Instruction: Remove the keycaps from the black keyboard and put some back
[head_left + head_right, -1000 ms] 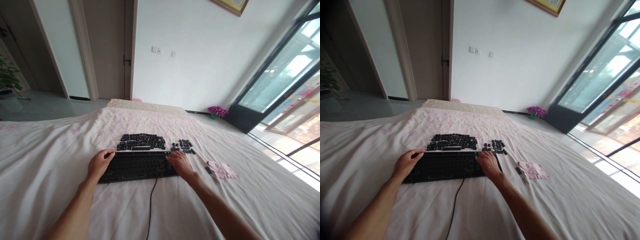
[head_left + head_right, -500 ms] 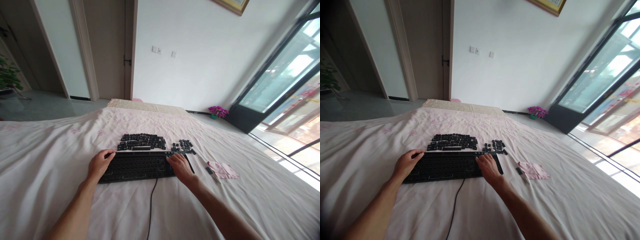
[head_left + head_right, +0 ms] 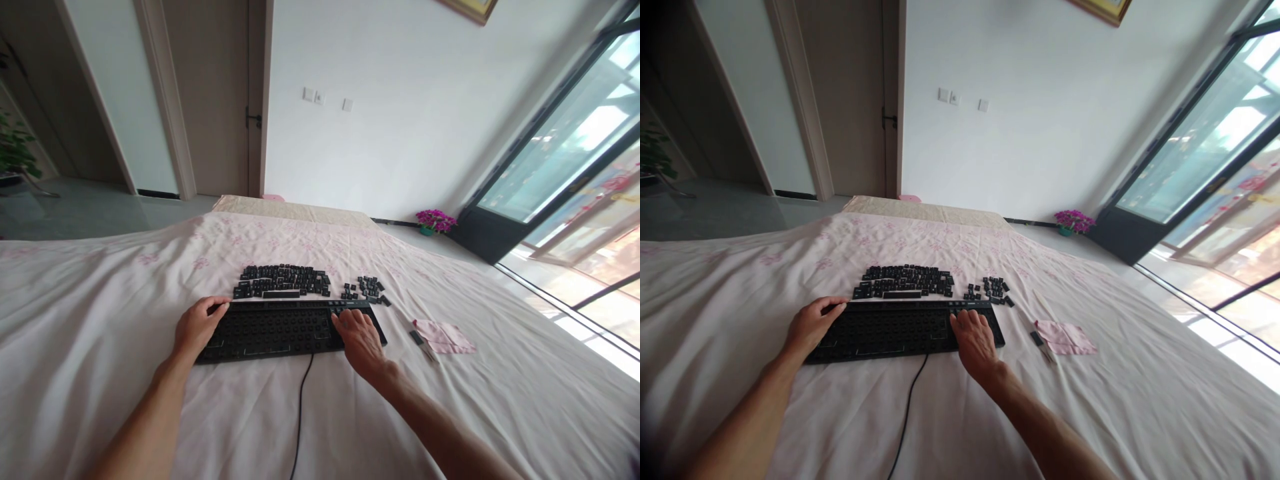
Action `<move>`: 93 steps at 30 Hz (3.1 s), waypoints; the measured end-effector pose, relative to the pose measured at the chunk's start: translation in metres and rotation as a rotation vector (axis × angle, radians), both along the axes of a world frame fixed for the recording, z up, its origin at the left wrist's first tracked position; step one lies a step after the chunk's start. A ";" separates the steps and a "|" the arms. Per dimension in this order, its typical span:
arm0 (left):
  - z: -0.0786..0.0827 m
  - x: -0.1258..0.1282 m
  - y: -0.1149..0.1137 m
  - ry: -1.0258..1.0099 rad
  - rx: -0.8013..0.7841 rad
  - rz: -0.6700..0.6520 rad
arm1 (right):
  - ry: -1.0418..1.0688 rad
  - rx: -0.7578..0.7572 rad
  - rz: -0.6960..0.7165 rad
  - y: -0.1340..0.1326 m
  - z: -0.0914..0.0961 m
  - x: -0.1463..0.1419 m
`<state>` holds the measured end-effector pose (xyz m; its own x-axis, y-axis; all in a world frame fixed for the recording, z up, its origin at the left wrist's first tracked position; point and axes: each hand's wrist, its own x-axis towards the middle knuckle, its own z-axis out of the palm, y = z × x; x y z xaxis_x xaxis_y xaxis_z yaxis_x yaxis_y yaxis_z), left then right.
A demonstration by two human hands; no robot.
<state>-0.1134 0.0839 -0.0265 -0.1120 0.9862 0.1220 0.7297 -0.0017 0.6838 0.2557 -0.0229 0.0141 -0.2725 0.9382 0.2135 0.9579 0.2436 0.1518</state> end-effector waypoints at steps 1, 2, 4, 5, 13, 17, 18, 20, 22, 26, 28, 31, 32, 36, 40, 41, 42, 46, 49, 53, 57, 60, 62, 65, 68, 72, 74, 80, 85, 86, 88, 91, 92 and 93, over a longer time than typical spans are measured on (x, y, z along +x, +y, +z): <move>0.000 0.000 0.000 0.001 0.000 -0.001 | 0.001 -0.009 0.000 0.000 0.001 0.000; 0.000 0.000 0.000 0.000 -0.001 -0.001 | 0.004 -0.017 0.003 0.000 0.002 0.000; 0.001 0.000 -0.001 -0.004 -0.003 -0.008 | 0.018 -0.027 0.014 0.001 0.005 0.001; 0.001 0.000 -0.001 -0.006 -0.004 -0.010 | 0.036 -0.026 0.019 0.003 0.006 0.004; 0.001 0.000 0.001 0.006 0.016 -0.002 | 0.223 0.089 -0.159 0.065 0.023 0.054; 0.001 0.000 0.001 0.016 0.006 0.009 | 0.178 0.054 -0.232 0.104 0.027 0.076; 0.000 0.000 0.002 0.013 0.000 0.011 | 0.169 0.044 -0.235 0.110 0.026 0.078; -0.001 0.000 0.002 0.001 -0.005 0.012 | 0.143 0.016 -0.237 0.120 0.023 0.081; -0.002 -0.001 0.003 -0.012 -0.010 0.010 | 0.112 -0.013 -0.238 0.126 0.020 0.080; -0.003 -0.001 0.003 -0.010 -0.027 0.012 | 0.064 -0.049 -0.245 0.133 0.015 0.079; -0.003 -0.001 0.004 -0.007 -0.030 0.011 | 0.052 -0.059 -0.251 0.136 0.015 0.079; -0.003 -0.001 0.004 -0.010 -0.038 0.005 | 0.044 -0.067 -0.258 0.141 0.014 0.080; -0.003 -0.001 0.004 -0.011 -0.041 0.004 | 0.041 -0.073 -0.261 0.144 0.014 0.080; -0.002 -0.001 0.003 -0.019 -0.041 0.001 | 0.029 -0.134 -0.276 0.158 0.014 0.081; 0.000 0.000 0.003 -0.022 -0.048 -0.003 | 0.026 -0.199 -0.315 0.171 0.016 0.082; 0.000 0.000 0.003 -0.020 -0.047 -0.002 | 0.028 -0.211 -0.327 0.173 0.016 0.083; 0.000 0.000 0.003 -0.019 -0.045 -0.001 | 0.030 -0.222 -0.339 0.175 0.017 0.084; 0.000 0.000 0.002 -0.019 -0.018 0.005 | 0.039 -0.253 -0.376 0.177 0.019 0.086; 0.000 0.000 0.003 -0.015 -0.010 0.007 | 0.034 -0.267 -0.377 0.176 0.019 0.086; -0.001 0.000 0.003 -0.018 -0.006 -0.002 | 0.023 -0.264 -0.340 0.174 0.019 0.083; -0.003 -0.001 0.004 -0.017 -0.014 0.000 | 0.027 -0.236 -0.304 0.170 0.026 0.079; -0.005 -0.002 0.005 -0.023 -0.012 -0.008 | 0.051 -0.193 -0.272 0.156 0.033 0.074; -0.006 -0.002 0.005 -0.026 -0.008 -0.011 | 0.091 -0.142 -0.206 0.139 0.036 0.070; -0.006 -0.002 0.005 -0.016 -0.011 -0.002 | 0.160 -0.062 -0.039 0.105 0.037 0.061; -0.006 -0.002 0.004 -0.012 -0.020 -0.003 | 0.173 -0.053 0.076 0.071 0.034 0.052; -0.006 -0.003 0.004 -0.009 -0.018 -0.002 | 0.174 -0.057 0.104 0.042 0.032 0.043; -0.006 -0.003 0.004 -0.006 -0.015 -0.002 | 0.167 -0.062 0.100 0.036 0.032 0.039; -0.007 -0.002 0.005 -0.004 -0.013 -0.007 | 0.102 -0.081 0.087 0.030 0.034 0.032; -0.007 -0.003 0.004 0.000 -0.007 -0.012 | 0.050 -0.092 0.098 0.032 0.034 0.030; -0.006 -0.003 0.004 0.002 -0.001 -0.014 | 0.044 -0.095 0.099 0.033 0.034 0.029; -0.005 -0.002 0.004 0.009 0.006 -0.012 | 0.031 -0.096 0.101 0.034 0.033 0.028; -0.004 -0.002 0.004 0.009 0.012 -0.013 | 0.008 -0.093 0.114 0.034 0.032 0.028; -0.005 -0.002 0.004 0.006 0.013 -0.012 | -0.004 -0.092 0.121 0.033 0.031 0.027; -0.005 -0.002 0.004 0.004 0.013 -0.012 | -0.017 -0.089 0.126 0.033 0.030 0.027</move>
<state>-0.1157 0.0880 -0.0314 -0.0993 0.9858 0.1355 0.7326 -0.0197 0.6804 0.2832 0.0101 0.0436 -0.3921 0.9113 0.1256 0.9164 0.3749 0.1403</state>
